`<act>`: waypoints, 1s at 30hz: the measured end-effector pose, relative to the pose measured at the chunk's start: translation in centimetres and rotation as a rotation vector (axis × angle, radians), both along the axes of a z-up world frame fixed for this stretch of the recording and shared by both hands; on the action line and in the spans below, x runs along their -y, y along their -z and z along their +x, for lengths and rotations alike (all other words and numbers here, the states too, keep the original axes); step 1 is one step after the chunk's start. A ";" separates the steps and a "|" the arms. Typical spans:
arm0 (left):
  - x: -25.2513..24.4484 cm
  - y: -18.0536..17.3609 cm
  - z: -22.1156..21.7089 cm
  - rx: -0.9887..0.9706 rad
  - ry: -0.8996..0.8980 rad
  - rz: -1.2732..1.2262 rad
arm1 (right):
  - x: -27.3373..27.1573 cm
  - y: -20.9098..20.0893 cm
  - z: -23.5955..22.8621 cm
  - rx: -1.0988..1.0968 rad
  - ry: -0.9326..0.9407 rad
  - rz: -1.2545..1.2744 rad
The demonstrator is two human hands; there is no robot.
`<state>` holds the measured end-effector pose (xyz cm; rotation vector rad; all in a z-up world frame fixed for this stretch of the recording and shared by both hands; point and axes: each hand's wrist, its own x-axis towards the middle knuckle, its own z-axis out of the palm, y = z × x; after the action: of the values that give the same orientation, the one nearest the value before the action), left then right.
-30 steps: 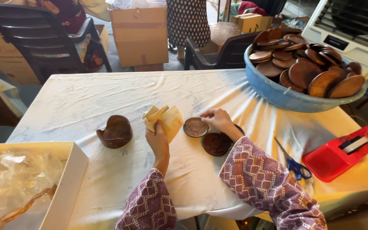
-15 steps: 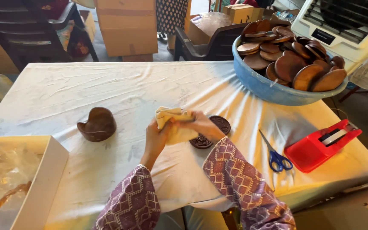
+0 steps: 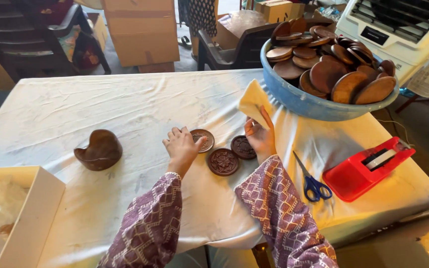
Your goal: Cleaning and wiping wooden discs and round components with a white cloth at a table.
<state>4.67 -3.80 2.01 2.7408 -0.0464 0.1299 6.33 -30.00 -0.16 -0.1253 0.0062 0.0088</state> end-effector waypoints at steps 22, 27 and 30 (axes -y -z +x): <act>-3.1 3.7 -1.3 -0.557 0.241 -2.396 | -8.1 -2.7 -4.1 0.101 -0.033 -0.364; -4.3 3.0 -1.5 -0.477 0.233 -2.517 | -8.8 -2.9 -4.6 0.147 -0.146 -0.453; -4.4 0.6 -2.8 -0.459 0.452 -2.536 | -7.6 -0.3 -2.6 0.073 -0.188 -0.339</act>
<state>1.82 0.55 1.45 0.1504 -0.1826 -0.3450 3.70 -22.44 0.18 -0.4650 -0.0772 0.1918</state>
